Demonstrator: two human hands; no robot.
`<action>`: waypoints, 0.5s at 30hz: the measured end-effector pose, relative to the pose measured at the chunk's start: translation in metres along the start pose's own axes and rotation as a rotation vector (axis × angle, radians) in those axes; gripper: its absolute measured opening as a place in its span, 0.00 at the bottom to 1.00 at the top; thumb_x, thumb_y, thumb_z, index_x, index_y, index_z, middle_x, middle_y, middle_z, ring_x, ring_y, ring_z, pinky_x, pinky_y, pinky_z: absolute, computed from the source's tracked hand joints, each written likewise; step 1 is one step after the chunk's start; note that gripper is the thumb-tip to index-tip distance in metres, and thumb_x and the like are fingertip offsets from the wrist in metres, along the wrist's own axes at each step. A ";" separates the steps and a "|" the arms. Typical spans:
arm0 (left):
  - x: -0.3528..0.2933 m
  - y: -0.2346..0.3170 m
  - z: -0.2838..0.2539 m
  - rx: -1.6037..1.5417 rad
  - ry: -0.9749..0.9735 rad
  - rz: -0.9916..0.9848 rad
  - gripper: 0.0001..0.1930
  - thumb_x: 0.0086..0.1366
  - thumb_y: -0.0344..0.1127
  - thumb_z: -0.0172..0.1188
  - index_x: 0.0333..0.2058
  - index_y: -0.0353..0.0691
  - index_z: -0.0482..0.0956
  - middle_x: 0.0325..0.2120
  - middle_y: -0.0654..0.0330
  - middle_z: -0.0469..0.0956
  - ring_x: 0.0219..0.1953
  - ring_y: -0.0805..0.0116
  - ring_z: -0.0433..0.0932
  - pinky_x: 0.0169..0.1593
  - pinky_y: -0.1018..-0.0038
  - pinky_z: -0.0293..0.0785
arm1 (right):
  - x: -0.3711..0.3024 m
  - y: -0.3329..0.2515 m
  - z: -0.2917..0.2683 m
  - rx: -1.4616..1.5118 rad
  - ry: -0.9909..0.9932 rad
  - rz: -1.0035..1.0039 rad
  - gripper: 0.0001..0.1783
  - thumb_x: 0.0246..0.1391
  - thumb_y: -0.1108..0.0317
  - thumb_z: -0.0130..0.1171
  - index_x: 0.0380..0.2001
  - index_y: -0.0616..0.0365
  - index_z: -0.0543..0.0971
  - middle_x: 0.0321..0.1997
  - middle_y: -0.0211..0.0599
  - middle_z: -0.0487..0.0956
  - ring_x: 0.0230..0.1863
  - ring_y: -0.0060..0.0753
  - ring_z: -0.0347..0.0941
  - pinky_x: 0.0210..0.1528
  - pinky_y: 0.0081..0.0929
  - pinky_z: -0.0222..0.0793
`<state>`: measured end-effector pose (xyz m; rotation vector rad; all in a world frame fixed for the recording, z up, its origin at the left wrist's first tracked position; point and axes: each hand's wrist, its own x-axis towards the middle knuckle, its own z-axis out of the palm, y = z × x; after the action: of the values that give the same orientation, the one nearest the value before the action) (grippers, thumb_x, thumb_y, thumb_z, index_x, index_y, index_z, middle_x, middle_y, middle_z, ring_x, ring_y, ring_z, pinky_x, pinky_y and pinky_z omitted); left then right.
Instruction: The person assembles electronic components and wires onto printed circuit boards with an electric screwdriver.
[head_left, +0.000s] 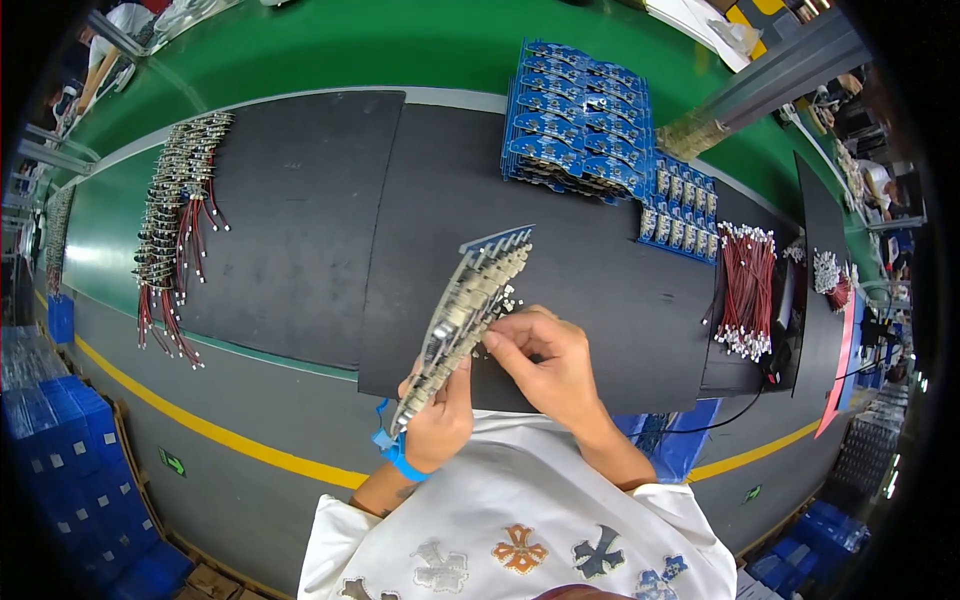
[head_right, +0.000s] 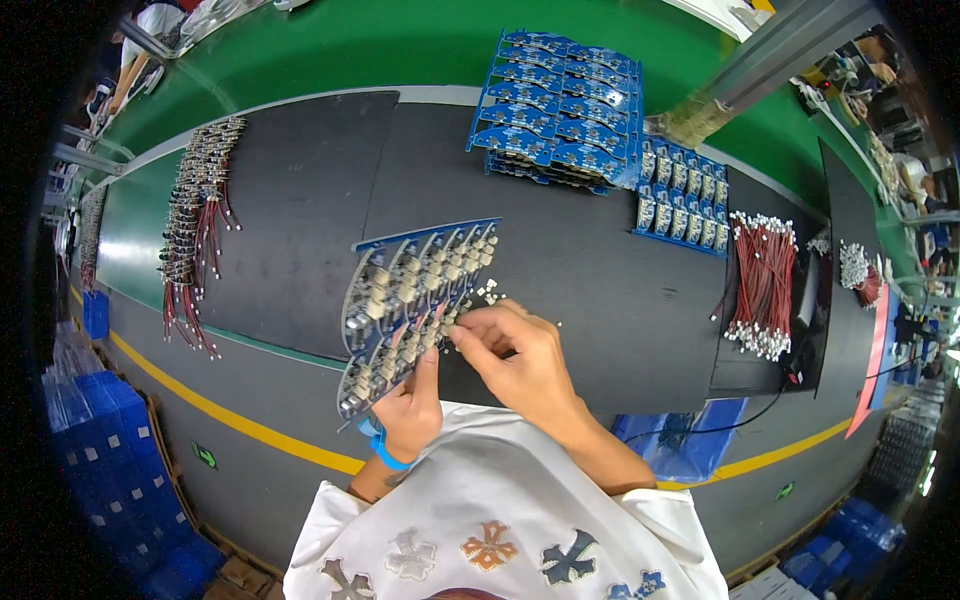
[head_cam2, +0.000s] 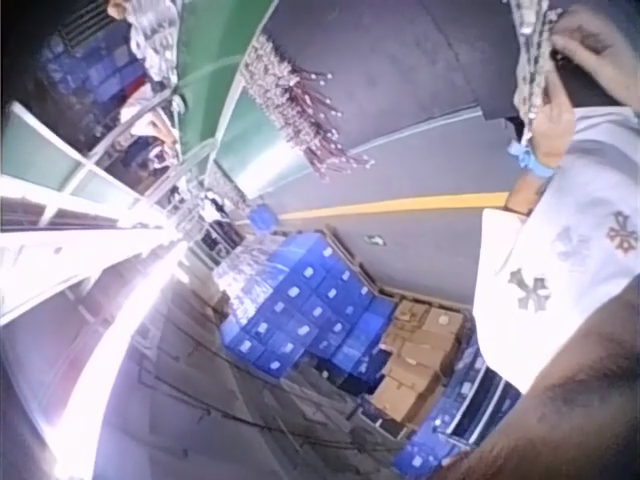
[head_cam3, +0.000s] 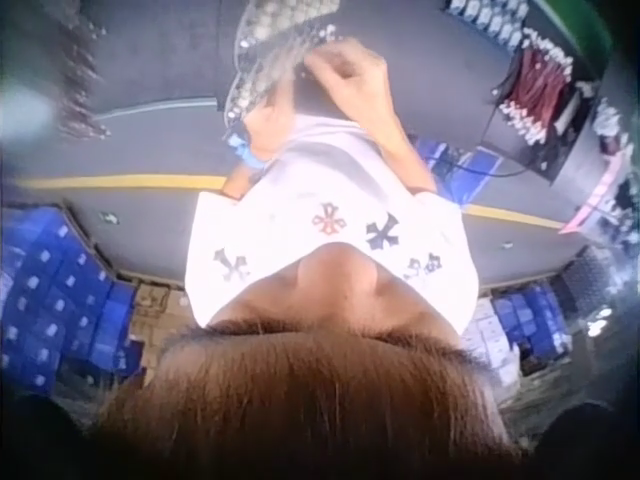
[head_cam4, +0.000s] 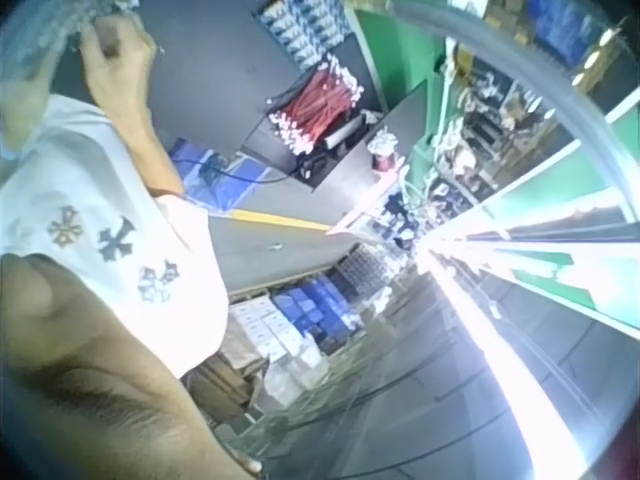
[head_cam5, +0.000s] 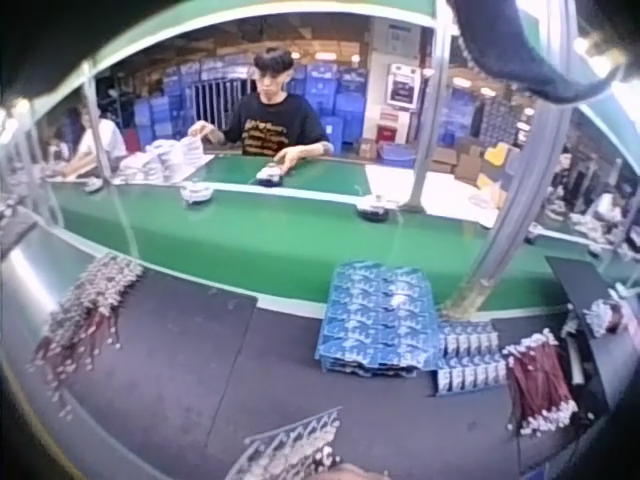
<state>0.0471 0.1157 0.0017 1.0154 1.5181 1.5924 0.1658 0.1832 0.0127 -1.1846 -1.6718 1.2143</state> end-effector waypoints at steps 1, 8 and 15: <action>0.001 0.002 0.001 0.133 -0.011 0.086 0.11 0.58 0.22 0.52 0.41 0.27 0.71 0.33 0.50 0.77 0.36 0.64 0.78 0.37 0.76 0.72 | -0.001 0.002 0.004 0.151 -0.010 0.074 0.05 0.48 0.75 0.59 0.28 0.67 0.76 0.21 0.33 0.76 0.20 0.16 0.70 0.21 0.14 0.66; 0.016 0.006 0.007 0.257 0.012 0.236 0.12 0.58 0.20 0.50 0.43 0.26 0.70 0.37 0.47 0.76 0.40 0.57 0.77 0.41 0.72 0.72 | -0.004 -0.008 0.007 0.304 -0.026 0.289 0.07 0.49 0.72 0.59 0.28 0.67 0.75 0.19 0.34 0.76 0.19 0.17 0.70 0.20 0.15 0.66; 0.012 -0.006 0.001 0.065 0.095 -0.001 0.12 0.59 0.20 0.51 0.43 0.25 0.70 0.38 0.49 0.76 0.40 0.66 0.76 0.43 0.74 0.71 | 0.004 -0.002 0.000 -0.017 0.044 0.067 0.04 0.48 0.76 0.58 0.27 0.66 0.76 0.23 0.36 0.76 0.22 0.18 0.72 0.21 0.15 0.67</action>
<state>0.0425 0.1275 -0.0034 0.9867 1.6432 1.6202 0.1637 0.1867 0.0143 -1.2774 -1.6245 1.2083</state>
